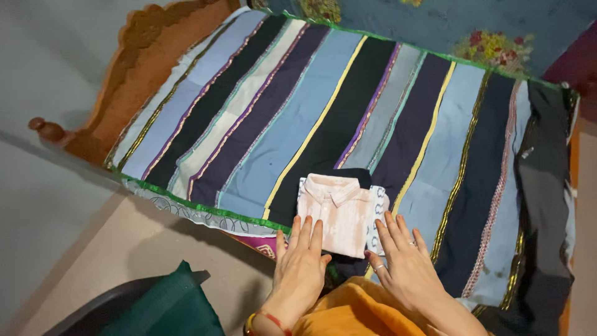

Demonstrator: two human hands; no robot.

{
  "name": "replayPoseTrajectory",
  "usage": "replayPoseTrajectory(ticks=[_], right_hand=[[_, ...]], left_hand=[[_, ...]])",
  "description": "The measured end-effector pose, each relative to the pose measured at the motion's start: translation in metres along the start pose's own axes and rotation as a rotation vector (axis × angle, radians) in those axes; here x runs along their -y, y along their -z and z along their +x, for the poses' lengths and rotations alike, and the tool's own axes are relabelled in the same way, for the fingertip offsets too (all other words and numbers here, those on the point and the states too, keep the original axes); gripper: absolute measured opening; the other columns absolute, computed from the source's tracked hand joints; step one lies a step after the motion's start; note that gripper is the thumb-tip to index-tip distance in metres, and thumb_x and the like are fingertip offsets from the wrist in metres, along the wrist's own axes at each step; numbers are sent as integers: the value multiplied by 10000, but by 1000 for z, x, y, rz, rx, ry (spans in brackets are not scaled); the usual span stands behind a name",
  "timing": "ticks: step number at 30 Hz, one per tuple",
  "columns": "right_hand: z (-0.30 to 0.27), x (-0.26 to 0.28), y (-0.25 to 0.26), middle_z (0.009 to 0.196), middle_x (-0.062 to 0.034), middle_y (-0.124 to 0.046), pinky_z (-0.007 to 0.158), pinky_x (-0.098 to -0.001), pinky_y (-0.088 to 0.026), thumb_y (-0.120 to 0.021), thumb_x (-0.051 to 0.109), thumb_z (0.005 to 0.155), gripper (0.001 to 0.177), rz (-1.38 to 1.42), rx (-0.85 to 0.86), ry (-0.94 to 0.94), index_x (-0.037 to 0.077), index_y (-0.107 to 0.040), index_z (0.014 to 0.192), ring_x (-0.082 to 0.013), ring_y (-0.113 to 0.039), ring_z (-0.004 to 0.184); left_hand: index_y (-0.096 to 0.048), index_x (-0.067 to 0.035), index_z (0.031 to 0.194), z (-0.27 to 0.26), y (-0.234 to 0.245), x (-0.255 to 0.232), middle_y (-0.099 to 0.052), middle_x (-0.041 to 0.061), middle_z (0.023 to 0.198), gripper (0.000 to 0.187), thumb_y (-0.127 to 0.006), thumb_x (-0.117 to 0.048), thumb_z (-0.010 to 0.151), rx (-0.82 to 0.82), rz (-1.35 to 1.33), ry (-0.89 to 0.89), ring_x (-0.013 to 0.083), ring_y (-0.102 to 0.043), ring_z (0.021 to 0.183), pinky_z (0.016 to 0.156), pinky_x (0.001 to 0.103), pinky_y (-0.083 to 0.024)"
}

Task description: The person folds several garments one by one on a bed and places them on a nearby white cabinet. Items handled include a purple shirt, black pants, a light-colored shirt, black jeans, and a patterned shirt. The person uses both hands to fold each item and stacks them neatly.

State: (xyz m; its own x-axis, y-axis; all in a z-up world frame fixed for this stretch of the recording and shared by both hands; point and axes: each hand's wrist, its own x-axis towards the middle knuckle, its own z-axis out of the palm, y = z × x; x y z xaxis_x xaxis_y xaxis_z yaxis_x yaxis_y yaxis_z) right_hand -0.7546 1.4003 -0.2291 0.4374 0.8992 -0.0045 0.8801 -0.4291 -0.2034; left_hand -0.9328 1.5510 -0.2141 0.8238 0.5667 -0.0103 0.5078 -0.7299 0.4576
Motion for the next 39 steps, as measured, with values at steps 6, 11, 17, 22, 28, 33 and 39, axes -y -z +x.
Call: replayPoseTrajectory(ticks=[6,11,17,22,28,33,39], right_hand=[[27,25,-61,1695,-157,-182,1182,-536,-153,-481,485,977,758,22,203,-145,90,-272,1589,-337,-153,1523],[42,8,-120,1663,-150,-135,1197,-537,-140,-498,457,994,761,146,332,-234,105,-232,1615,-346,-123,1535],[67,-47,-233,1668,-192,-187,1203,-400,-280,-612,392,934,783,526,289,-387,55,-275,1555,-368,-274,1498],[100,-96,-316,1600,-211,-397,1204,-395,-327,-660,375,920,688,547,158,-493,13,-447,1465,-369,-377,1480],[138,-115,-329,1371,-284,-601,1061,-410,-474,-732,310,859,702,709,150,-820,-49,-489,1411,-388,-601,1263],[168,-110,-311,1173,-281,-638,875,-442,-534,-758,162,778,661,824,-5,-958,-79,-454,1312,-395,-663,1037],[170,-72,-287,971,-226,-642,833,-473,-509,-684,86,841,241,432,-96,-515,-17,-658,1057,-395,-628,908]], left_hand=[[-361,-11,1494,26,-25,63,-329,194,1577,703,-671,-237,905,167,-40,21,377,-197,1505,1174,601,-150],[-368,-4,1488,61,-74,100,-334,198,1578,700,-686,-229,907,241,-80,40,380,-221,1496,1178,578,-185],[-410,36,1460,109,-157,148,-467,249,1486,700,-710,-246,894,262,-267,145,401,-426,1400,1164,449,-351],[-414,30,1463,146,-227,190,-544,281,1403,732,-727,-308,895,397,-305,401,425,-547,1295,1113,445,-438],[-422,31,1466,177,-296,232,-551,282,1408,829,-781,-354,825,322,-301,556,429,-559,1296,1094,447,-475],[-326,52,1498,192,-336,261,-441,312,1481,942,-837,-292,785,215,-402,578,460,-476,1341,1107,460,-417],[-327,70,1479,204,-352,278,-551,284,1407,933,-812,-174,720,85,-685,652,410,-563,1291,1079,423,-449]])
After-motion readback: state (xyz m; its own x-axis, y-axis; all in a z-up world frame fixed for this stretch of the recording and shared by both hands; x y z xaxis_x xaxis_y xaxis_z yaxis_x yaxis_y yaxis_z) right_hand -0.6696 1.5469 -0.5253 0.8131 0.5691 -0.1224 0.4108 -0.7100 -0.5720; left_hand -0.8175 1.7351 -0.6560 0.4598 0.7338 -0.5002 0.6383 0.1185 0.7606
